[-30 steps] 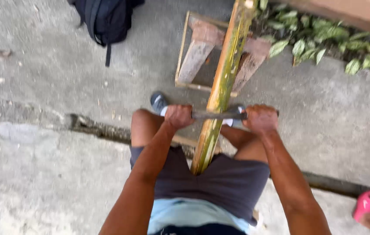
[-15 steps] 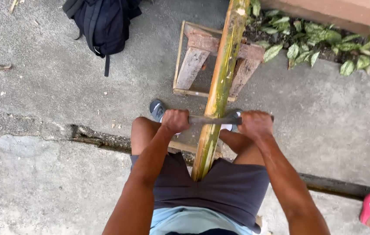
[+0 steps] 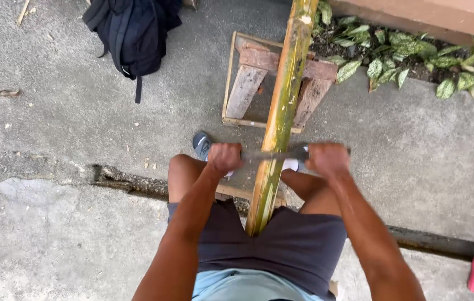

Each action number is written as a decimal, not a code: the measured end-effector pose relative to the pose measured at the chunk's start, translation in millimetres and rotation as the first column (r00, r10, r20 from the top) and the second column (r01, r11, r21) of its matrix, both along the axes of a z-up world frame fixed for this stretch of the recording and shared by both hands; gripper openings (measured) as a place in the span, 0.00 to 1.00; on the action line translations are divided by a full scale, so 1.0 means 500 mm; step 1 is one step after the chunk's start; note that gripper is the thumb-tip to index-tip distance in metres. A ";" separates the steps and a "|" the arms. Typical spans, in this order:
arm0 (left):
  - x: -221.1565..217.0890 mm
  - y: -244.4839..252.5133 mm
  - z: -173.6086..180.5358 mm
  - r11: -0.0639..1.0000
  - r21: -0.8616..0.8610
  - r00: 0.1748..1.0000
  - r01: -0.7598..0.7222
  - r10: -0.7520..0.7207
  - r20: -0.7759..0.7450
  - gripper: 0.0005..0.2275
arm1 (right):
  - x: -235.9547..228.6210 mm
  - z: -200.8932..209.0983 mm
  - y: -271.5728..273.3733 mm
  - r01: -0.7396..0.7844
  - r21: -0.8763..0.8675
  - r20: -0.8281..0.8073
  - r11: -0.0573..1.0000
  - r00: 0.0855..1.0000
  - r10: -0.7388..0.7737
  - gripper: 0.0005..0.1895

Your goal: The recorder uses a large knife to strip the outer layer and knots from a bamboo pole.

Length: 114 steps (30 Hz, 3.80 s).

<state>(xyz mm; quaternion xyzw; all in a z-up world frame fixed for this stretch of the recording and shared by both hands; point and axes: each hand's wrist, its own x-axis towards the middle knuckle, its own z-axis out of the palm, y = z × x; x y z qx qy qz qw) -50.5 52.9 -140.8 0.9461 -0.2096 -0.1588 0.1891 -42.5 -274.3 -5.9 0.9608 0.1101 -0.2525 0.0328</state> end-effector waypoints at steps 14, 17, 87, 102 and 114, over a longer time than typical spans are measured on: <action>0.003 -0.005 0.135 0.995 0.053 0.954 -0.080 0.092 -0.284 0.09 | -0.044 -0.004 0.008 0.027 -0.026 -0.002 0.999 1.000 -0.027 0.05; 0.006 -0.002 0.115 0.996 0.067 0.954 -0.064 0.081 -0.290 0.08 | -0.041 -0.018 0.003 0.023 0.001 -0.005 1.000 1.000 -0.023 0.07; 0.412 -0.116 0.203 0.958 0.282 0.973 0.049 0.018 -0.231 0.10 | 0.268 -0.089 -0.100 0.189 -0.014 -0.009 0.982 0.982 -0.189 0.16; 0.035 -0.026 0.240 0.955 0.266 0.891 0.133 0.002 -0.454 0.10 | -0.136 -0.072 -0.010 0.196 0.118 0.034 0.974 0.979 -0.201 0.11; 0.084 -0.037 0.256 0.982 0.176 0.950 0.075 -0.017 -0.311 0.08 | -0.100 -0.090 -0.033 0.032 0.299 0.356 0.954 0.924 -0.142 0.10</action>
